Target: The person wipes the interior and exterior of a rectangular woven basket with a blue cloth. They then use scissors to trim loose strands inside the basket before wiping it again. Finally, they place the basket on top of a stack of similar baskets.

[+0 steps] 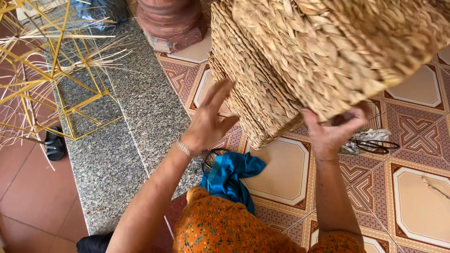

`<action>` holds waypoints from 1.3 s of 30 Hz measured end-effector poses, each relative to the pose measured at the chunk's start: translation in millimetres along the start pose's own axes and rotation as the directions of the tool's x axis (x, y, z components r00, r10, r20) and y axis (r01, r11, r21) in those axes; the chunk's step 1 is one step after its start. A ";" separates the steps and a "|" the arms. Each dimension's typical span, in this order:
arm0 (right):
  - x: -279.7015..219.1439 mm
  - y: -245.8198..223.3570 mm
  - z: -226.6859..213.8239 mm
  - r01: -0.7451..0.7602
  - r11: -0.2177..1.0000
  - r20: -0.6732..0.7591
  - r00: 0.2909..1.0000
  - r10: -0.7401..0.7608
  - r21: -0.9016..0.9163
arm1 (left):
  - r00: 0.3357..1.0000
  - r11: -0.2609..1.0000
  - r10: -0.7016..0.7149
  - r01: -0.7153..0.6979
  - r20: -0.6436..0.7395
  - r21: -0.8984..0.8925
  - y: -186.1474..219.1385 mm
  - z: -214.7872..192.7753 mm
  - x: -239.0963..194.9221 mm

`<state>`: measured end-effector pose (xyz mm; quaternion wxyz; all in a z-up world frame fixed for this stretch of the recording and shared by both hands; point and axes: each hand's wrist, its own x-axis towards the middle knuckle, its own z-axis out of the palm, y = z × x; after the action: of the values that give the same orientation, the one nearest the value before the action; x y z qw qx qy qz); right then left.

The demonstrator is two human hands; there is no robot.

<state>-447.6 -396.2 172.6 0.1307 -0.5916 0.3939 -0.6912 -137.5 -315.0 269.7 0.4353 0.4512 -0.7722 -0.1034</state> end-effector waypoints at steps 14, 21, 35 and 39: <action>40.1 28.9 22.7 0.142 0.905 0.114 0.988 -0.104 -0.401 | 0.699 0.695 -0.697 0.605 -0.158 -0.389 -76.1 -0.8 -200.4; -13.4 -20.9 34.3 0.452 0.890 0.109 0.884 -0.455 0.052 | 0.685 0.700 -0.703 0.617 -0.192 -0.360 -77.7 7.6 -253.1; -215.3 136.1 233.1 0.288 0.941 0.903 0.427 0.038 -0.176 | 0.420 0.488 -0.872 0.771 -0.250 -0.408 -33.7 -22.7 -336.2; -214.9 160.3 278.2 0.520 0.831 0.923 0.383 -0.023 -0.196 | 0.339 0.416 -0.907 0.811 -0.250 -0.412 -24.0 -28.6 -351.4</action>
<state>-180.0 -470.7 -96.0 0.0556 -0.9351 0.3071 -0.1680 -25.9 -45.4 70.1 0.5199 0.7512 -0.2788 -0.2962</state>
